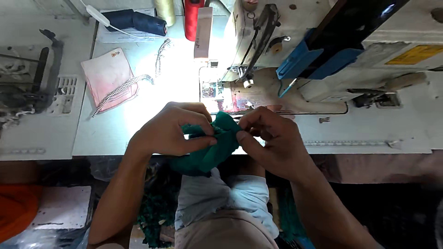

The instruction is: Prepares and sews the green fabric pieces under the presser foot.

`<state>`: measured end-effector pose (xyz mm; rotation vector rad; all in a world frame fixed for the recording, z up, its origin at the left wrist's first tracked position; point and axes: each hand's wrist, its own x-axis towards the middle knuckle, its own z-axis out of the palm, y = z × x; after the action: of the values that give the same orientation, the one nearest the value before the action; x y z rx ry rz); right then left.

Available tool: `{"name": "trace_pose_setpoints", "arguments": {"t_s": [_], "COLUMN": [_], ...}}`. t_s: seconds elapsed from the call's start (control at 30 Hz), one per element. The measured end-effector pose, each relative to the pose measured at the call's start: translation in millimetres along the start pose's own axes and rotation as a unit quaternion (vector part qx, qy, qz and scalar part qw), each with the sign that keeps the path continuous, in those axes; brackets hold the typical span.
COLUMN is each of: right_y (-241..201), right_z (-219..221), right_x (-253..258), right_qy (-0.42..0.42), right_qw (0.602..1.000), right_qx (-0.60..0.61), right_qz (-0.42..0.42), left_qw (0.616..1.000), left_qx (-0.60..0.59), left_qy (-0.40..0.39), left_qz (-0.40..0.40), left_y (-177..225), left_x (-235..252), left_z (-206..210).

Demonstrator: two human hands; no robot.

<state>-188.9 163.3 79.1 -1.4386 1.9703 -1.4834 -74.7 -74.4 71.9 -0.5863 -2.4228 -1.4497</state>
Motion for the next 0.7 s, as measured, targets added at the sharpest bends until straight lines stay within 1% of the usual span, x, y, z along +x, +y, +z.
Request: {"name": "trace_pose_setpoints", "arguments": {"t_s": [0.1, 0.2, 0.3, 0.4, 0.57, 0.6, 0.7], "right_y": [1.9, 5.4, 8.4, 9.5, 3.9, 3.9, 7.1], "right_z": [11.7, 18.4, 15.8, 13.2, 6.5, 5.4, 4.5], "right_x": [-0.2, -0.3, 0.2, 0.1, -3.8, -4.1, -1.0], "right_qy": [0.004, 0.016, 0.022, 0.010, -0.030, -0.033, -0.039], "right_qw": [0.998, 0.996, 0.996, 0.997, 0.995, 0.994, 0.994], "right_qx": [0.045, 0.057, 0.066, 0.062, 0.092, 0.098, 0.102], "right_qz": [0.052, 0.065, 0.057, 0.045, 0.026, 0.026, 0.032], "left_qw": [1.000, 0.998, 0.996, 0.991, 0.982, 0.979, 0.977], "left_qx": [0.014, 0.045, 0.066, 0.076, 0.024, 0.033, 0.088], "left_qy": [-0.014, -0.031, -0.045, -0.080, -0.164, -0.175, -0.172], "left_qz": [-0.012, -0.028, -0.046, -0.076, -0.093, -0.094, -0.096], "left_y": [8.2, 12.5, 16.2, 21.7, 40.6, 42.2, 34.3], "left_x": [1.1, -1.3, -7.8, -12.0, -12.6, -11.6, -9.1], "left_z": [-2.1, -6.3, -16.5, -28.8, -43.2, -45.2, -41.9]}}
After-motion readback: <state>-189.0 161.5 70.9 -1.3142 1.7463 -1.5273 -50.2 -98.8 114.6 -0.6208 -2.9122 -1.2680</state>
